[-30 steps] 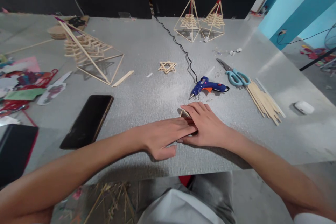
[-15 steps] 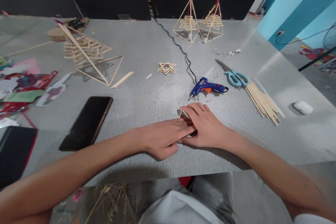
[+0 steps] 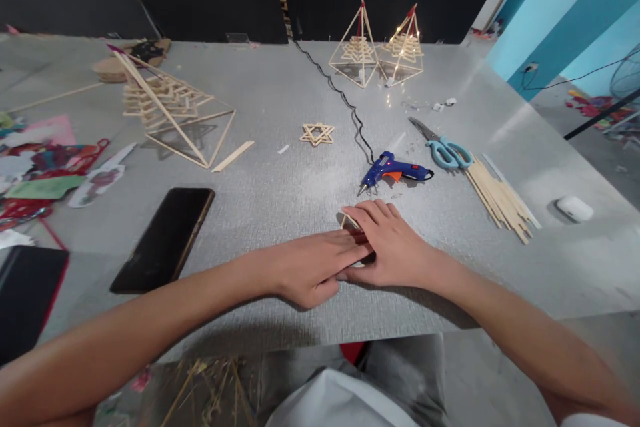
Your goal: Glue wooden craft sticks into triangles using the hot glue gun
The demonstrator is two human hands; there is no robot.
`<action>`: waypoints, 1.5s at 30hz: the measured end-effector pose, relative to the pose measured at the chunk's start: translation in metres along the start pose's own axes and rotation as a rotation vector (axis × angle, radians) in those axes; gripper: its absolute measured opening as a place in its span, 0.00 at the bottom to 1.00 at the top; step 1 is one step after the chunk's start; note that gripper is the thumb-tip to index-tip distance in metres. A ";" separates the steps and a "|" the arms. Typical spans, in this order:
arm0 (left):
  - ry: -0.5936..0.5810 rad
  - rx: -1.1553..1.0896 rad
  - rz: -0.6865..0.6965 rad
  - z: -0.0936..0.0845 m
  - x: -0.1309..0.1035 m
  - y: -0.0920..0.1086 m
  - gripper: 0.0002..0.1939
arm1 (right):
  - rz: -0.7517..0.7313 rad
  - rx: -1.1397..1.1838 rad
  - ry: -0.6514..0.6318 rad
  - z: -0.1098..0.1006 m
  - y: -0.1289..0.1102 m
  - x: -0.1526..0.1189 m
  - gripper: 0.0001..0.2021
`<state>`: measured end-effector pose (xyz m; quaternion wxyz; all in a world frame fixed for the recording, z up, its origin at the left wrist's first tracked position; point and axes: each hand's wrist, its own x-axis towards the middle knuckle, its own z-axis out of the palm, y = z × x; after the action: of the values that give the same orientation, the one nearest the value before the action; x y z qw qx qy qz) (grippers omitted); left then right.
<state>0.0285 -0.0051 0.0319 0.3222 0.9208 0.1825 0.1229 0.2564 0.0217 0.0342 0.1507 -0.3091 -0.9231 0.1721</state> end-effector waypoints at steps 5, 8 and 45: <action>0.011 -0.011 0.014 0.002 -0.001 -0.002 0.41 | -0.021 0.022 -0.014 -0.007 0.001 -0.002 0.52; 0.011 0.017 0.023 0.005 -0.005 -0.005 0.41 | -0.067 0.067 0.035 -0.027 0.005 -0.004 0.52; 0.004 0.027 0.024 0.004 0.000 -0.003 0.43 | -0.022 0.072 0.045 -0.003 0.021 0.008 0.17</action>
<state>0.0292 -0.0053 0.0272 0.3077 0.9270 0.1738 0.1260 0.2622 0.0435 0.0294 0.1841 -0.2973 -0.9161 0.1964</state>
